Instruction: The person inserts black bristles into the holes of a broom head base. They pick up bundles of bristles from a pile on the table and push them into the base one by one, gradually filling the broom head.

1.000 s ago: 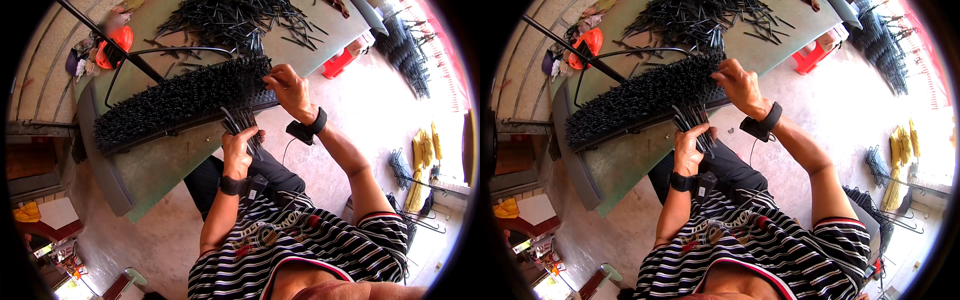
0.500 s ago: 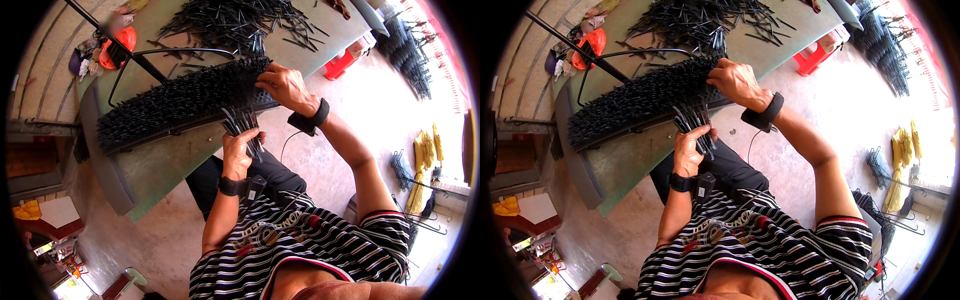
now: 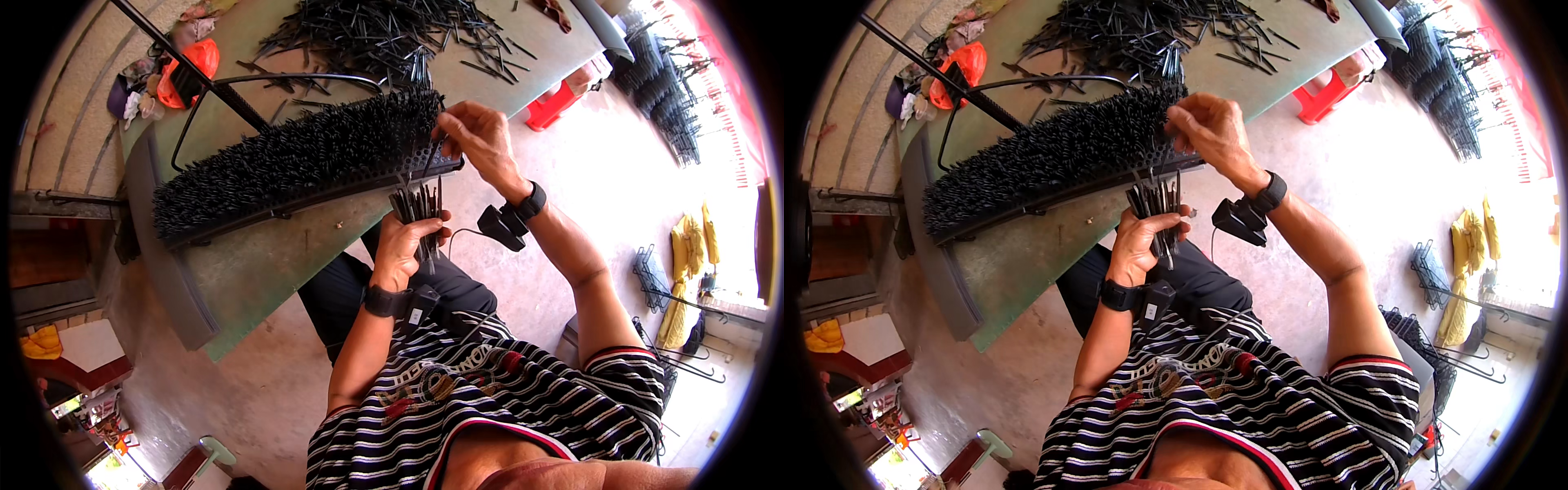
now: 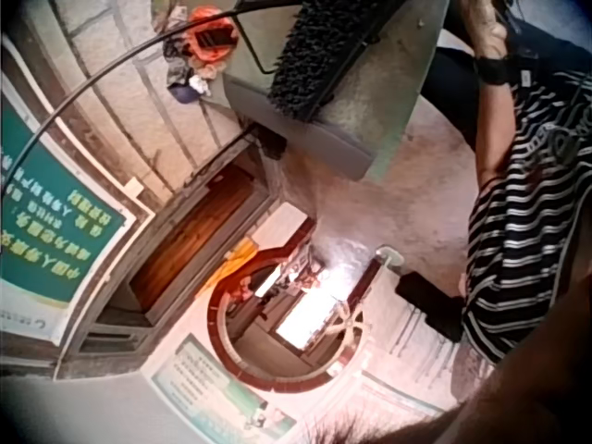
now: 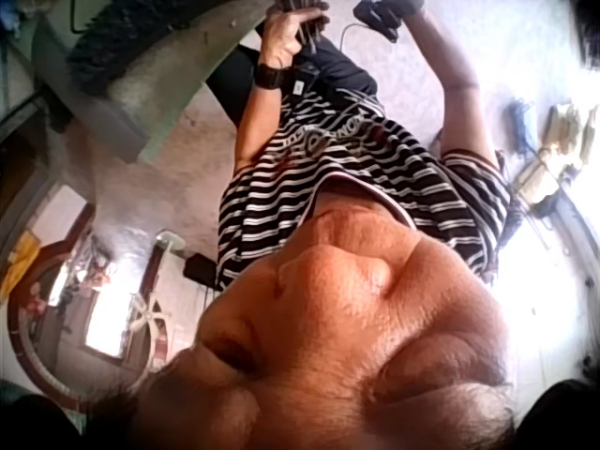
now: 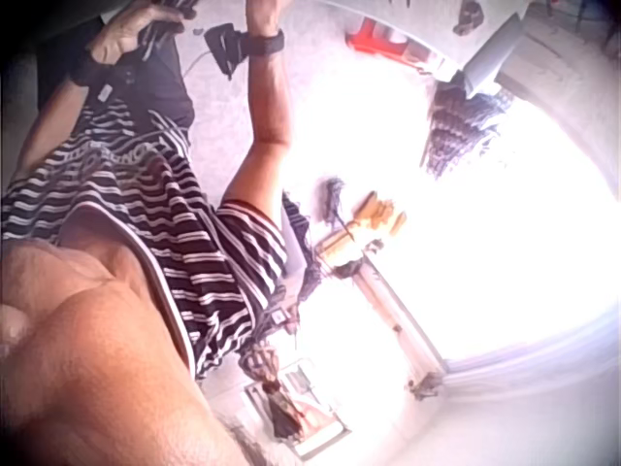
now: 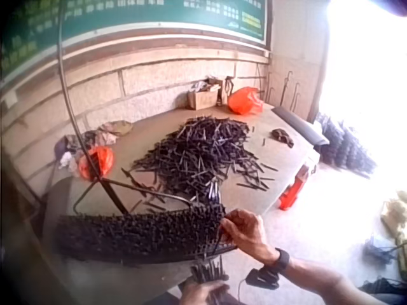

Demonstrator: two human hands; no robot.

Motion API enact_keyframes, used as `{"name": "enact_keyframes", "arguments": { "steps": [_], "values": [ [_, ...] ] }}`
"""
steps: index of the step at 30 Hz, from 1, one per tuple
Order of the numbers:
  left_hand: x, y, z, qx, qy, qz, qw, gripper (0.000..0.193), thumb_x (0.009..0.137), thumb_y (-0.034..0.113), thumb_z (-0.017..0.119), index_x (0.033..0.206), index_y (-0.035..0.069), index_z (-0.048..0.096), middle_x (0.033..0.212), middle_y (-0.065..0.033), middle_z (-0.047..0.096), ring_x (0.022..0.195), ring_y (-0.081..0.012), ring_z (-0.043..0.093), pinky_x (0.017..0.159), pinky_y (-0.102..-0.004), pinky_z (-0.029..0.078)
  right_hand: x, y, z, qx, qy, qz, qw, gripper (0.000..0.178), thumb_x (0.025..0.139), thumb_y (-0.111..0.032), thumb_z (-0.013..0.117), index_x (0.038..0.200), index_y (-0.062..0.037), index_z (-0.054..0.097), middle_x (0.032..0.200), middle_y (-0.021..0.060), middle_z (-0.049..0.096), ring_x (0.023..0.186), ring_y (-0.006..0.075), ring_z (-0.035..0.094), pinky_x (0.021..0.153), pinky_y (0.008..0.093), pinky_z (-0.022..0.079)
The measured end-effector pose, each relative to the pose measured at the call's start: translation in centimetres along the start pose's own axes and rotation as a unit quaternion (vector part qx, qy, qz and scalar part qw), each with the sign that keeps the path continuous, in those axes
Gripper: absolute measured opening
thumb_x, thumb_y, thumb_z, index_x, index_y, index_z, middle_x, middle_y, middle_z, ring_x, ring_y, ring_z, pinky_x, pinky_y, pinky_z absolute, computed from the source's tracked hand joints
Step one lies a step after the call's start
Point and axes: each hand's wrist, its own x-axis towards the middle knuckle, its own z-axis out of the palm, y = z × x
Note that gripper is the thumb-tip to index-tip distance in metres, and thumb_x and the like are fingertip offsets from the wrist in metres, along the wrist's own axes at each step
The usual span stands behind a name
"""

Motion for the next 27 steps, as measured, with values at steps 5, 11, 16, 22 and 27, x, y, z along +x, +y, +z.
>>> {"name": "enact_keyframes", "arguments": {
  "steps": [5,11,16,22,27],
  "values": [
    [-0.1,-0.1,-0.4,-0.014,0.028,0.006,0.999,0.025,0.072,-0.007,0.062,0.096,-0.003,0.06,0.084,-0.0149,0.066,0.064,-0.0221,0.065,0.055,-0.0303,0.053,-0.5,0.6,1.0,-0.093,0.11,-0.179,0.973,0.016,0.085,-0.004,0.059,0.099,0.0002,0.052,0.073,0.0079,0.065,0.061,0.0123,0.065,0.05,0.0218,0.049],
    [-0.2,0.3,-0.2,-0.015,0.034,0.004,0.999,0.027,0.071,-0.006,0.062,0.098,-0.003,0.06,0.084,-0.0144,0.066,0.064,-0.0221,0.065,0.055,-0.0304,0.054,-0.2,2.0,1.6,-0.157,0.095,-0.22,0.958,0.016,0.084,-0.002,0.058,0.099,-0.0012,0.051,0.072,0.0113,0.064,0.064,0.0179,0.067,0.052,0.0254,0.05],
    [-0.4,0.7,0.2,-0.007,0.051,0.011,0.999,0.022,0.073,-0.007,0.06,0.095,-0.003,0.06,0.082,-0.0137,0.066,0.061,-0.0208,0.064,0.052,-0.0294,0.051,0.4,2.4,1.3,-0.286,0.025,-0.317,0.904,0.009,0.079,-0.004,0.061,0.088,-0.0026,0.059,0.077,0.013,0.061,0.07,0.0314,0.061,0.058,0.0355,0.049],
    [-0.2,0.5,0.4,0.017,0.062,0.033,0.997,0.018,0.073,-0.008,0.059,0.091,-0.005,0.06,0.078,-0.0127,0.066,0.057,-0.0193,0.062,0.049,-0.0277,0.049,-0.2,0.6,1.6,-0.401,0.003,-0.307,0.863,0.011,0.078,-0.011,0.066,0.087,-0.0053,0.065,0.078,0.0096,0.061,0.062,0.0229,0.058,0.056,0.0321,0.046],
    [0.4,-0.3,0.0,0.058,0.02,0.042,0.997,0.02,0.071,-0.004,0.065,0.091,-0.004,0.06,0.079,-0.0134,0.066,0.061,-0.0195,0.064,0.052,-0.029,0.052,-1.1,-0.5,2.3,-0.274,-0.166,-0.062,0.945,0.021,0.074,-0.022,0.07,0.084,-0.0028,0.069,0.073,0.009,0.065,0.064,0.0191,0.062,0.057,0.0297,0.048]
  ]
}}
